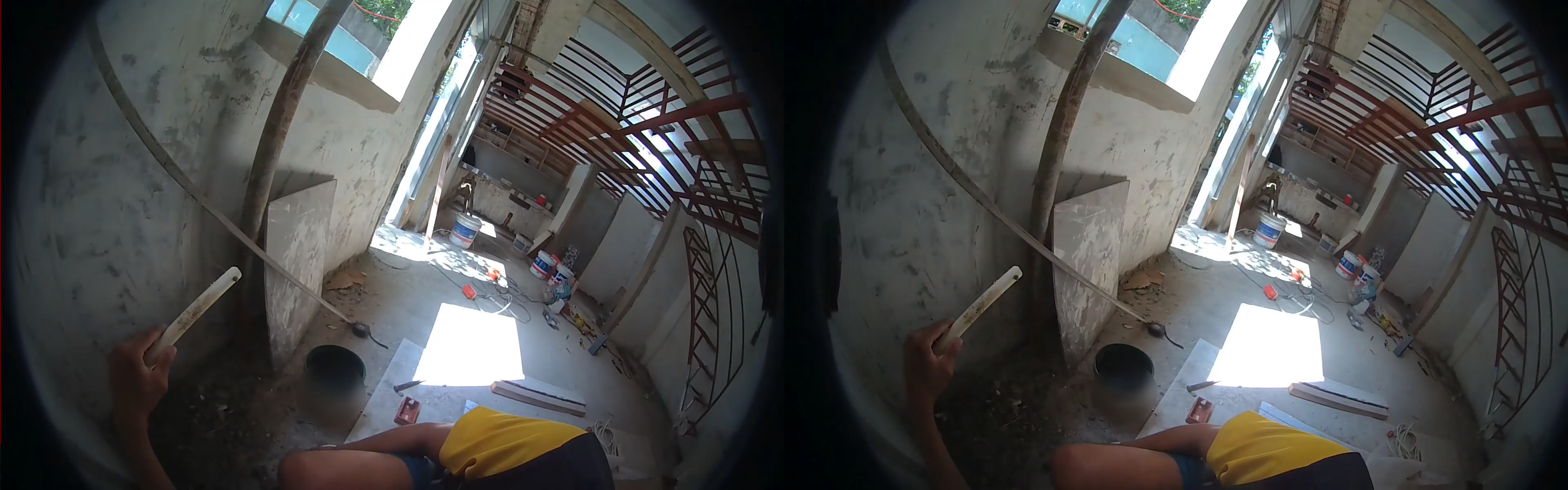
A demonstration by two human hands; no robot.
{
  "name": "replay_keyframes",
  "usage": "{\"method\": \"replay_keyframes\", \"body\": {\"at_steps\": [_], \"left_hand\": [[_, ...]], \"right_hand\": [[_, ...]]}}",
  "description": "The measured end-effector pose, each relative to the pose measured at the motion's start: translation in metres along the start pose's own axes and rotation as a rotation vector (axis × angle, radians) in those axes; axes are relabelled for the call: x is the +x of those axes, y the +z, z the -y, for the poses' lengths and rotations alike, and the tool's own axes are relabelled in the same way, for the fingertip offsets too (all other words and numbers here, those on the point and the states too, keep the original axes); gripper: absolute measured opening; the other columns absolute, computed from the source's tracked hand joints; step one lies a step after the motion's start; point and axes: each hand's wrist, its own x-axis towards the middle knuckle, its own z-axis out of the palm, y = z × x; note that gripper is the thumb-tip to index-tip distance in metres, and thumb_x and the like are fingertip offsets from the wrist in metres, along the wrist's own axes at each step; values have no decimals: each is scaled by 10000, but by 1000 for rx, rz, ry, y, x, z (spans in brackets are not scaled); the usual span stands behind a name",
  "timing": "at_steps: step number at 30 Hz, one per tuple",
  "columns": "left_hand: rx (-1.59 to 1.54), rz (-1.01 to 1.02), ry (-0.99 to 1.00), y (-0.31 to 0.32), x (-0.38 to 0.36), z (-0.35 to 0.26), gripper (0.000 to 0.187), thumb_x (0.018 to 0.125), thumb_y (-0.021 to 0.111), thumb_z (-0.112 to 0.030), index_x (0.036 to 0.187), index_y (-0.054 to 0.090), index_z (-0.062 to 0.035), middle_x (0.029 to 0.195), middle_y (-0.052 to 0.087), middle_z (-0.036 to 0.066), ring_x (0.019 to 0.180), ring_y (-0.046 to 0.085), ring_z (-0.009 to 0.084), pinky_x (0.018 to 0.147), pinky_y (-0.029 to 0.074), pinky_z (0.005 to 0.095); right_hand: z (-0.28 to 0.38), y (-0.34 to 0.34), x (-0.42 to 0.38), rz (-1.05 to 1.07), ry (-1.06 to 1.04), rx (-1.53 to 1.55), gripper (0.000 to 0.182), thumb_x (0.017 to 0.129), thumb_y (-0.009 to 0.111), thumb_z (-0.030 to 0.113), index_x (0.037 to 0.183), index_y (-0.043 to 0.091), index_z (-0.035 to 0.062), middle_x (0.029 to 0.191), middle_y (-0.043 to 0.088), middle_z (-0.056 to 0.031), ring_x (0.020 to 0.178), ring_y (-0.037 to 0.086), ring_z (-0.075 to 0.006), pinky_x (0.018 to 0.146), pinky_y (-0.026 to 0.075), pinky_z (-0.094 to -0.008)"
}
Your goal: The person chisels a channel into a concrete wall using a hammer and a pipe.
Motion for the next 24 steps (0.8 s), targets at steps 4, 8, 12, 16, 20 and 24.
{"method": "replay_keyframes", "body": {"at_steps": [4, 8, 12, 16, 20, 24], "left_hand": [[57, -2, -1, -3, -9, -2, 343, 774, 760, -175, 1066, 702, -4, 930, 703, 212, 837, 685, 369, 769, 520, 408], [30, 197, -252, -22, -14, -14, 339, 744, 765, -161, 1044, 724, -8, 860, 710, 200, 782, 703, 333, 735, 529, 382], [132, 349, -473, -32, -30, -6, 342, 716, 773, -157, 1026, 741, -16, 777, 714, 164, 723, 716, 280, 698, 540, 369], [152, 506, -504, -33, -47, 38, 322, 707, 777, -187, 979, 752, -16, 728, 714, 149, 679, 719, 251, 683, 546, 363], [245, 640, -515, -30, -74, 98, 290, 707, 768, -227, 918, 771, -29, 687, 713, 147, 652, 725, 232, 686, 563, 355], [380, 794, -498, -5, -116, 212, 297, 745, 772, -254, 971, 776, -61, 711, 728, 89, 639, 706, 124, 620, 568, 326]], "right_hand": [[10, 20, 31, 102, -148, 54, 274, 833, 654, 285, 840, 662, 11, 726, 661, -160, 693, 656, -280, 634, 484, -454], [20, 30, 63, 200, -288, 100, 283, 833, 658, 297, 830, 660, 14, 713, 657, -154, 681, 651, -269, 627, 482, -456], [38, 14, 105, 299, -434, 133, 293, 832, 662, 310, 821, 657, 16, 699, 654, -147, 668, 647, -258, 620, 480, -459], [40, -41, 177, 390, -549, 159, 304, 832, 666, 322, 811, 654, 19, 686, 651, -141, 656, 643, -247, 613, 478, -462], [139, -179, 189, 455, -447, 332, 240, 766, 718, 310, 759, 688, 72, 710, 688, -103, 676, 692, -258, 631, 522, -404], [213, -234, 202, 188, -746, 348, 208, 758, 728, 276, 768, 716, 69, 743, 710, -124, 695, 698, -274, 644, 529, -397]]}}
